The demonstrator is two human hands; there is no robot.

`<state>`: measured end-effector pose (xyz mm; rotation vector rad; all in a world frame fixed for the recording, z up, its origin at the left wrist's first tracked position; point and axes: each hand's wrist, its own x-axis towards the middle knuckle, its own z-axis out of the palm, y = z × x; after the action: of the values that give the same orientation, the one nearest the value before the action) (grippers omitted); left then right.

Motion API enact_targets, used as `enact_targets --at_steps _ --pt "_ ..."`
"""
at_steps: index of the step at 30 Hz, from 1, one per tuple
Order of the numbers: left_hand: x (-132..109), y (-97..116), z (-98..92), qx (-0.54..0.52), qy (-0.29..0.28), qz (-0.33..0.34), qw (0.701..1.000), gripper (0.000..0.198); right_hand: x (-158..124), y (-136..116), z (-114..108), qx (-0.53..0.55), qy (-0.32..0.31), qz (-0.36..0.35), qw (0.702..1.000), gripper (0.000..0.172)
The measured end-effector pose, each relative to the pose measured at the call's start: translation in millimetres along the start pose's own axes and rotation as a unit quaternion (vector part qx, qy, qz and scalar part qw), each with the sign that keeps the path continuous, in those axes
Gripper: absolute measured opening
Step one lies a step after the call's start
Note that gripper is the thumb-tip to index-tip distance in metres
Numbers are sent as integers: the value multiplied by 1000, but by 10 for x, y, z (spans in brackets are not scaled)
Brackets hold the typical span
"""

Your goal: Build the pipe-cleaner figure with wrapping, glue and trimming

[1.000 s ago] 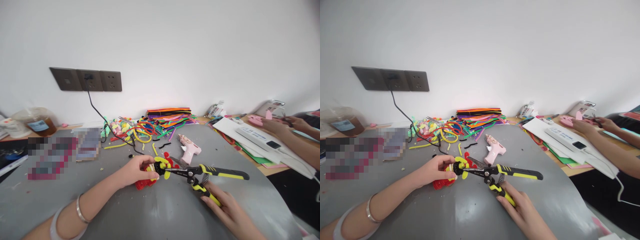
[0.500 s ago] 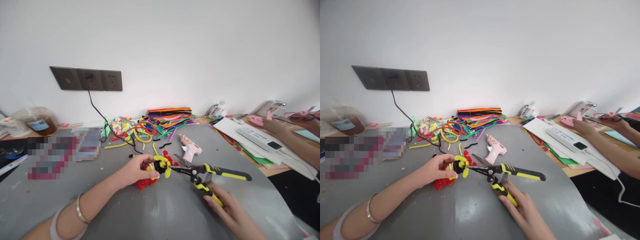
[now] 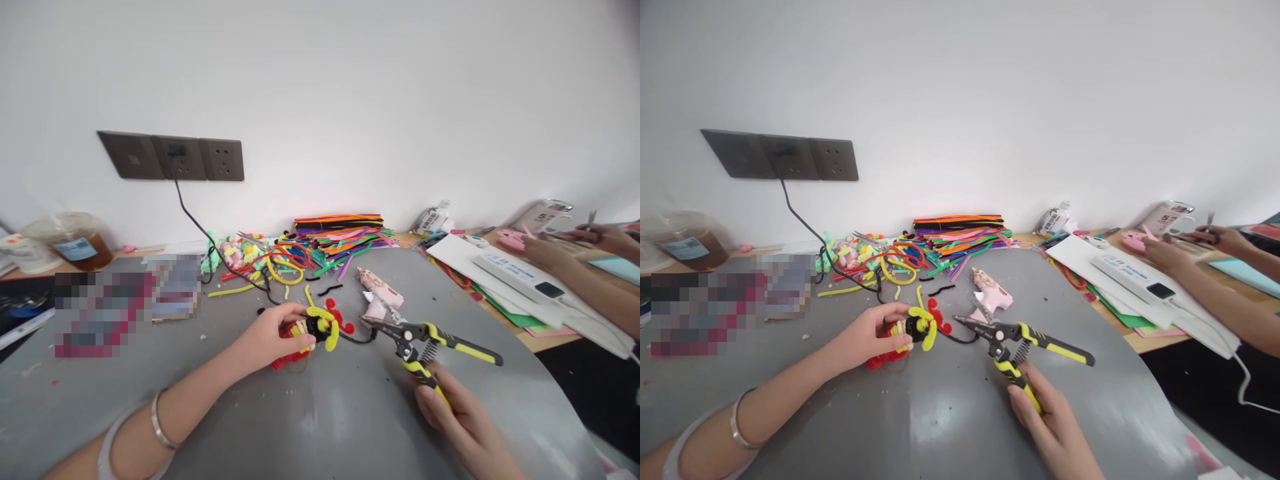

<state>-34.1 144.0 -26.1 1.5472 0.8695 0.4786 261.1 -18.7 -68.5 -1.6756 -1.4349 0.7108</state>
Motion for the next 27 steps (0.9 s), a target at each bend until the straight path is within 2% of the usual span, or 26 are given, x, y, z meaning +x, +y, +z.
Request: enact_targets --at_steps 2,5,9,11,16,21,27 --pt "-16 17 -1 54 13 27 998 56 -15 16 31 56 -9 34 998 45" --pt "-41 34 9 149 17 50 987 38 -18 51 48 89 -24 40 995 46" --pt "-44 10 23 235 45 159 958 23 -8 87 31 81 -44 43 995 46" --pt "-39 -19 21 266 72 192 942 24 6 78 25 67 -56 41 995 47" --pt "-38 -83 -20 354 131 192 906 30 52 -14 34 36 -52 38 997 49" --pt "-10 -108 -80 393 120 261 874 26 78 -125 45 -99 -32 -43 994 38" --pt "21 -101 -125 428 106 245 864 35 112 -164 53 -149 -27 -80 985 33"
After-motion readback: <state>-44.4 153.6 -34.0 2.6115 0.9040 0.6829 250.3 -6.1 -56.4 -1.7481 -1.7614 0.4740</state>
